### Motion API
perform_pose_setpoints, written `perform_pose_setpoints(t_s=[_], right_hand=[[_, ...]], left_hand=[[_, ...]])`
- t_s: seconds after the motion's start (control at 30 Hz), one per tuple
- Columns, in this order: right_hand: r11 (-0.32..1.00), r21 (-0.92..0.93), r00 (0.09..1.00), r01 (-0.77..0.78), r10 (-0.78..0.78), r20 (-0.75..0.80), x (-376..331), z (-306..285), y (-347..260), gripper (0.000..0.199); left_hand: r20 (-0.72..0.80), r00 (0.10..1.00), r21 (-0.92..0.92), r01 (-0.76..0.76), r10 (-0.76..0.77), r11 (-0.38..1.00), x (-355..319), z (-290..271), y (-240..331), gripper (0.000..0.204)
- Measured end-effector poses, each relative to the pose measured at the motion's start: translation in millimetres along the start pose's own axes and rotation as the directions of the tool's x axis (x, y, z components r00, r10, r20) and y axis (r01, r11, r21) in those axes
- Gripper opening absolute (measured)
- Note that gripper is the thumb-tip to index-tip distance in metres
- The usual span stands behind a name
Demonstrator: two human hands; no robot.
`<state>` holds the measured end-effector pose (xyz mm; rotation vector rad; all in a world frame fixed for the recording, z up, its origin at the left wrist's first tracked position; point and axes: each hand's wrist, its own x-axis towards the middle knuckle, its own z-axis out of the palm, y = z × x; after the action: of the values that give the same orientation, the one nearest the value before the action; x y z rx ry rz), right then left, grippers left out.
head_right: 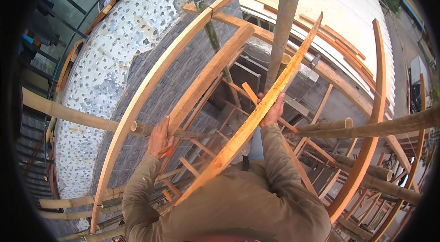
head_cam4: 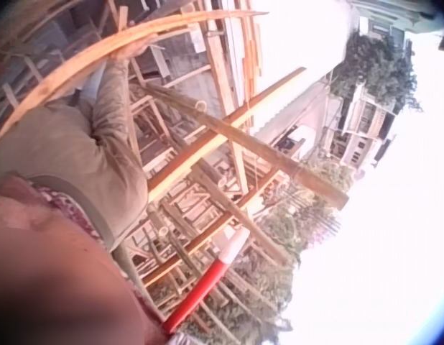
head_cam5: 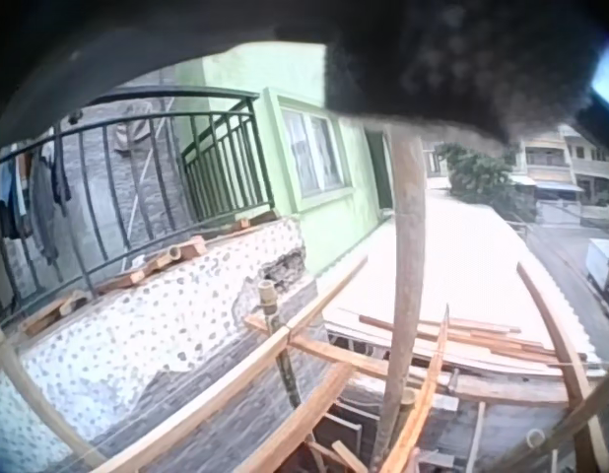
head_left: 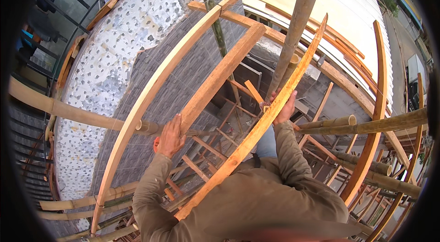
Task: The person assembles a wooden frame by positioning planks and securing them with a hammer. They repeatedly align pieces and tap them into place on a bamboo scaffold.
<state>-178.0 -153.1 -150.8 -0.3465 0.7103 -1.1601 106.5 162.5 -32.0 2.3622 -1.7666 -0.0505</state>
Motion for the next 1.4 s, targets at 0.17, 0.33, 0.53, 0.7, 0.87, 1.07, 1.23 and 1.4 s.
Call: perform_pose_setpoints(t_s=[0.17,0.33,0.53,0.7,0.87,1.07,1.23,1.4], right_hand=[[0.998,0.069,1.000,-0.005,0.004,0.018,0.7,6.0,5.6,0.068],[0.996,0.037,0.996,0.081,-0.080,-0.030,-5.7,21.8,-0.2,0.060],[0.994,-0.027,0.994,0.106,-0.105,0.005,-12.0,23.7,-9.9,0.060],[0.999,-0.004,0.998,0.051,-0.051,-0.021,-11.6,19.4,-9.1,0.063],[0.996,0.053,0.998,0.067,-0.067,-0.008,-10.1,19.4,-5.0,0.053],[0.999,-0.039,0.997,0.023,-0.026,-0.076,-6.8,12.4,0.6,0.063],[1.000,-0.002,0.997,0.018,-0.018,-0.081,-3.8,4.0,1.8,0.058],[0.999,-0.039,0.997,0.005,-0.008,-0.083,-5.0,6.4,-0.1,0.065]], left_hand=[[-0.031,0.999,0.066,0.040,-0.038,0.997,144.3,64.8,15.7,0.083],[-0.120,0.992,0.234,0.071,-0.043,0.970,274.3,106.6,30.8,0.074],[-0.159,0.970,0.309,0.226,-0.184,0.924,375.3,134.6,36.9,0.069],[-0.177,0.925,0.240,0.372,-0.337,0.897,414.6,150.5,38.8,0.070],[-0.092,0.781,0.035,0.622,-0.618,0.782,452.4,159.4,59.9,0.097],[0.190,0.691,-0.238,0.721,-0.697,0.650,484.7,165.8,70.8,0.106],[0.069,0.592,-0.438,0.742,-0.803,0.508,502.6,177.4,89.2,0.078],[0.071,0.590,-0.497,0.720,-0.805,0.484,535.3,177.3,70.5,0.076]])
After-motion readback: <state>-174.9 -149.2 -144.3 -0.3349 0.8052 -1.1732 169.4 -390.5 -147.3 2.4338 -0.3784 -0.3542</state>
